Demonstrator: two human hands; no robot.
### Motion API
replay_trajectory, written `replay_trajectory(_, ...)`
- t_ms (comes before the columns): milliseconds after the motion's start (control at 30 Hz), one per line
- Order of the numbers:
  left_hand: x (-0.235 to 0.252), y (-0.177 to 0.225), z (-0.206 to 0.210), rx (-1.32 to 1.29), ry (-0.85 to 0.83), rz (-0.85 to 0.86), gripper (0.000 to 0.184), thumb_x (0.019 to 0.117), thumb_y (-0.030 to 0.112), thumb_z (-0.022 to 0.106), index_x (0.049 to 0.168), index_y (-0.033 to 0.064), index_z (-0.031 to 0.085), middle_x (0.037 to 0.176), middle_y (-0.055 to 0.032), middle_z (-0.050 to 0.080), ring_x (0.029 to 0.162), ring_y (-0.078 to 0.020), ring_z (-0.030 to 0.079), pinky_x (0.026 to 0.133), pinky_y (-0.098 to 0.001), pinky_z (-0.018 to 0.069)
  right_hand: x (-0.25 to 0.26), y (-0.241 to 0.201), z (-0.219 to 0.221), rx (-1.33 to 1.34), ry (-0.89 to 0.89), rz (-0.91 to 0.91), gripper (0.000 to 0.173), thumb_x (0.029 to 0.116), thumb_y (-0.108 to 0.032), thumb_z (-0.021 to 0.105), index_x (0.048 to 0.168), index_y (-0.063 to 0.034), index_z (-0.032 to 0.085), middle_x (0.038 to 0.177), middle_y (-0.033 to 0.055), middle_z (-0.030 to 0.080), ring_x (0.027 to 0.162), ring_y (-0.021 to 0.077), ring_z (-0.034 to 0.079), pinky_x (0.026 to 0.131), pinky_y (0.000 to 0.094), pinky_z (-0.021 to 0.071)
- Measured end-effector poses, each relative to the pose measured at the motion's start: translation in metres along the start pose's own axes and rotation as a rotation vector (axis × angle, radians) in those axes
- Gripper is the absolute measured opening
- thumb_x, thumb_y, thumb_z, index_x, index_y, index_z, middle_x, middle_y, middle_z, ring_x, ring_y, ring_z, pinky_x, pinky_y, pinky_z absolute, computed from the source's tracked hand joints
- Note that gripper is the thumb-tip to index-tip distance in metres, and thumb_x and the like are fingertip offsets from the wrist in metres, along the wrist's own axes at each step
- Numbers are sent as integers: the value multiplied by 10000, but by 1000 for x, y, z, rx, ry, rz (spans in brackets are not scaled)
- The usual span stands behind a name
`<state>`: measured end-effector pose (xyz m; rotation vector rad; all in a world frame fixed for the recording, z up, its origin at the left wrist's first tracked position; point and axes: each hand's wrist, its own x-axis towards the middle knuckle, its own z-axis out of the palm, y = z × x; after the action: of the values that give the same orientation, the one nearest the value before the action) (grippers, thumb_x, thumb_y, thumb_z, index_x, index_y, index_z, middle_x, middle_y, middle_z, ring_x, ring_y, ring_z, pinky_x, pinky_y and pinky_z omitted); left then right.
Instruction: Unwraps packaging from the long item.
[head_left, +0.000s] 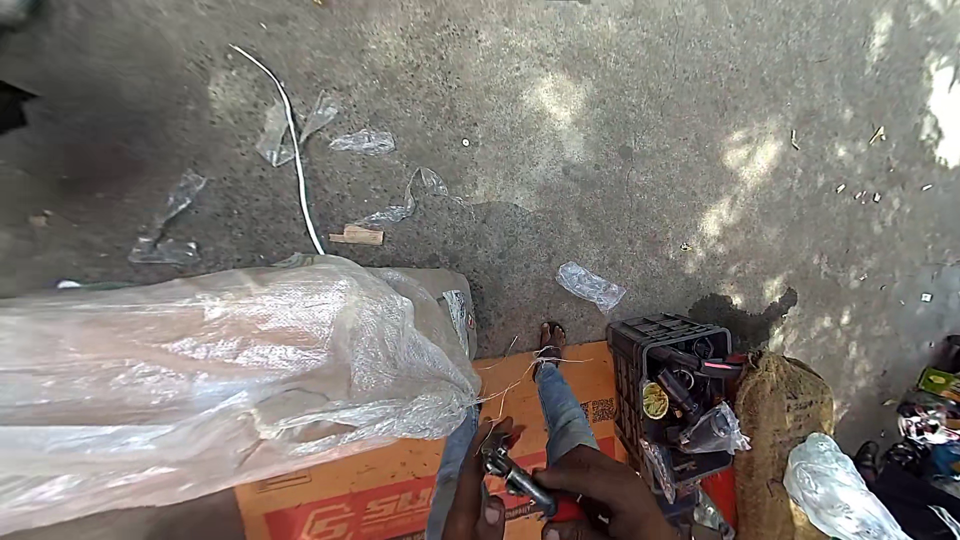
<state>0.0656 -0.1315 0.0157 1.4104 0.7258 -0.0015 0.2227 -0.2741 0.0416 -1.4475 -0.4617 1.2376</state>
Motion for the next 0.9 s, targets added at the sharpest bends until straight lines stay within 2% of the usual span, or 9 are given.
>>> replay_trajectory(67, 5, 18, 8, -233, 53, 41, 1058, 997, 679, 460, 1553, -142, 94, 1602, -296, 301, 1471, -291, 405, 1196, -466, 397, 2, -14, 28, -116, 141, -70, 280, 928, -75, 757, 1198, -4, 741, 1083, 148, 712, 898, 151, 693, 748, 279, 610)
replay_trajectory(133, 3, 49, 11, -389, 61, 21, 965, 995, 492, 632, 1524, -129, 116, 1551, -260, 392, 1323, -289, 576, 1093, -455, 525, 0, -34, 47, -254, 200, -107, 232, 928, -95, 751, 1138, 4, 750, 1061, 151, 732, 925, 177, 717, 806, 329, 623)
replay_trajectory(200, 3, 77, 9, -420, 124, 1, 655, 1055, 303, 578, 1451, -123, 276, 1362, -183, 608, 1059, -230, 723, 935, -414, 619, -2, -53, 53, -345, 144, -158, 242, 931, -115, 742, 1130, 22, 735, 1111, 159, 744, 992, 212, 739, 866, 386, 634)
replay_trajectory(267, -1, 102, 4, -335, 205, 30, 410, 1090, 235, 492, 1338, -89, 454, 1036, -46, 721, 863, -119, 725, 813, -341, 630, -6, -73, 51, -387, 50, -225, 282, 956, -130, 701, 1205, 0, 725, 1240, 148, 726, 1127, 220, 719, 952, 409, 617)
replay_trajectory(400, -22, 149, -5, -346, 233, 98, 294, 1067, 28, 447, 1337, -88, 453, 1127, -80, 746, 783, -119, 739, 731, -317, 646, -21, -135, 51, -504, 232, -363, 182, 979, -144, 683, 1114, -42, 751, 1059, 98, 751, 807, 140, 730, 696, 329, 641)
replay_trajectory(500, -41, 180, -12, -205, 246, 149, 376, 974, -61, 519, 1341, -103, 451, 827, -42, 723, 554, -108, 648, 507, -286, 574, -19, -177, 51, -694, 280, -367, 241, 1027, -293, 644, 1087, -91, 762, 973, 40, 745, 745, 111, 710, 660, 317, 626)
replay_trajectory(567, -54, 197, -17, -71, 220, 206, 448, 977, -18, 544, 1405, -107, 449, 809, -53, 697, 579, -116, 640, 543, -317, 582, -21, -200, 57, -818, 233, -314, 325, 1043, -390, 598, 1121, -117, 755, 976, 30, 747, 752, 134, 713, 670, 364, 619)
replay_trajectory(733, -80, 232, -31, 291, 245, 404, 451, 1037, 130, 561, 1453, -37, 514, 1367, -194, 620, 1071, -205, 696, 934, -400, 593, -31, -235, 80, -1005, 178, -420, 291, 1029, -321, 611, 1111, -73, 741, 964, 78, 747, 753, 221, 727, 659, 464, 613)
replay_trajectory(900, -105, 239, -44, 456, 288, 434, 445, 1052, 163, 550, 1468, 6, 521, 1461, -174, 571, 1099, -265, 711, 905, -457, 606, -42, -251, 96, -1172, 98, -495, 332, 1034, -318, 589, 1131, -28, 719, 922, 100, 748, 756, 257, 734, 656, 482, 610)
